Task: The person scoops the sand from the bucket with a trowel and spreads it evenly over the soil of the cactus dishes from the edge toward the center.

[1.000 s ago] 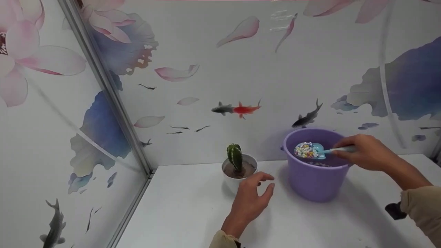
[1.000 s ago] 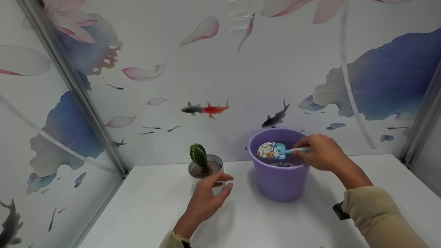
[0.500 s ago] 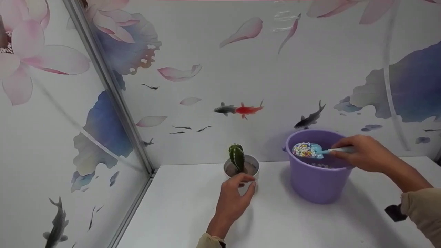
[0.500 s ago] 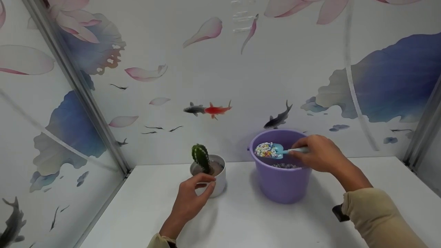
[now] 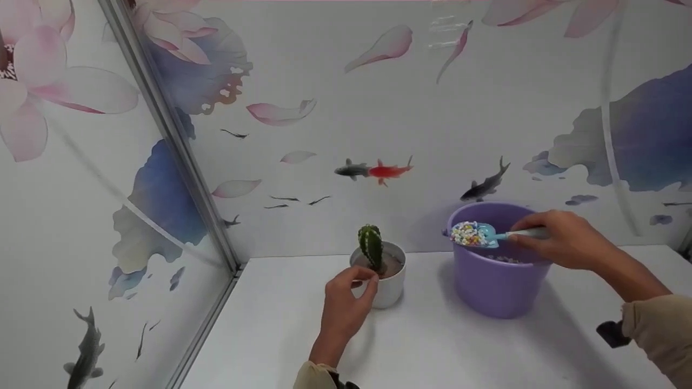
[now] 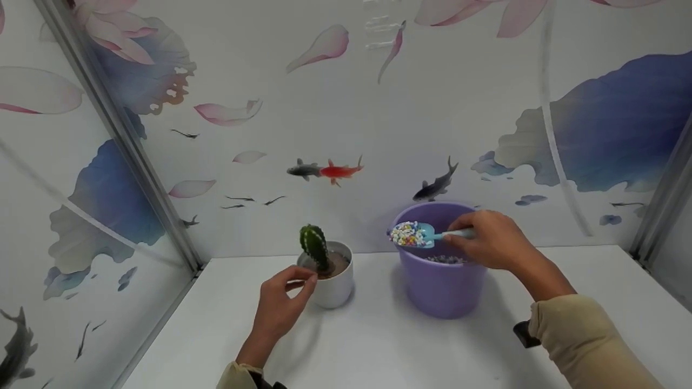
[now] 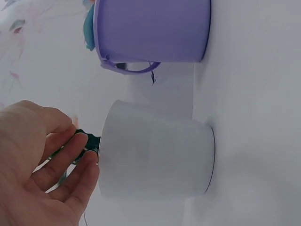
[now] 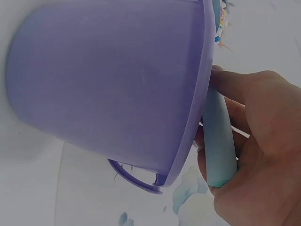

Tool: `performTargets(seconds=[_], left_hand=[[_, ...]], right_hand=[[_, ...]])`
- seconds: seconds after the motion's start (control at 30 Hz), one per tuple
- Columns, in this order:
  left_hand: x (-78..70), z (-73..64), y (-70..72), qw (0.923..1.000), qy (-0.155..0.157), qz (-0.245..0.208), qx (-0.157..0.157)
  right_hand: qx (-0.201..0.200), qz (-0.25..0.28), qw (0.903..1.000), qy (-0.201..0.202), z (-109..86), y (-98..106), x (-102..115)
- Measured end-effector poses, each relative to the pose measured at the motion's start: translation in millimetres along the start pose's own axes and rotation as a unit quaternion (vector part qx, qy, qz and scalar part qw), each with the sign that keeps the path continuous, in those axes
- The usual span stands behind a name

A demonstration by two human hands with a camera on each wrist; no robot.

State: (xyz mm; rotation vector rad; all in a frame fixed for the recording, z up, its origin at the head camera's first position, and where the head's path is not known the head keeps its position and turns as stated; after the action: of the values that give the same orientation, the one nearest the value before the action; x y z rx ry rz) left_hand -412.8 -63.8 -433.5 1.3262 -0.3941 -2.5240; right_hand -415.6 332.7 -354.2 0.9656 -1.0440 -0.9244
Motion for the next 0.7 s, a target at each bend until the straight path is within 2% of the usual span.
performTargets(seconds=[0.13, 0.33, 0.7], left_hand=[[8.3, 1.5, 9.4, 0.9998, 0.007, 0.006, -0.02], [22.0, 0.5, 12.9, 0.9989, 0.03, -0.002, -0.037], [40.4, 4.1, 13.8, 0.996, 0.078, -0.025, -0.037]], right_hand=[[-0.002, -0.002, 1.0, 0.001, 2.2, -2, 8], [-0.007, 0.003, 0.9999, 0.015, 6.7, -8, 25], [-0.017, 0.009, 0.9992, 0.034, 13.5, -13, 53]])
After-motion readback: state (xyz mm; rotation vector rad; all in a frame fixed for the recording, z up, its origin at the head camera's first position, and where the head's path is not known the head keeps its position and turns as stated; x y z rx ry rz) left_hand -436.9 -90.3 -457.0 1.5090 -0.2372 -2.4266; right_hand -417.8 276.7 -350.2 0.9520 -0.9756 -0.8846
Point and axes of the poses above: each hand's wrist, its own z-axis towards the middle knuckle, its own y-axis out of the back of the hand, x = y × z, the point moved 8 cm from there along z, towards the middle knuckle, and after that the axes turned 11 degrees about -z, right-handed, at the moved point
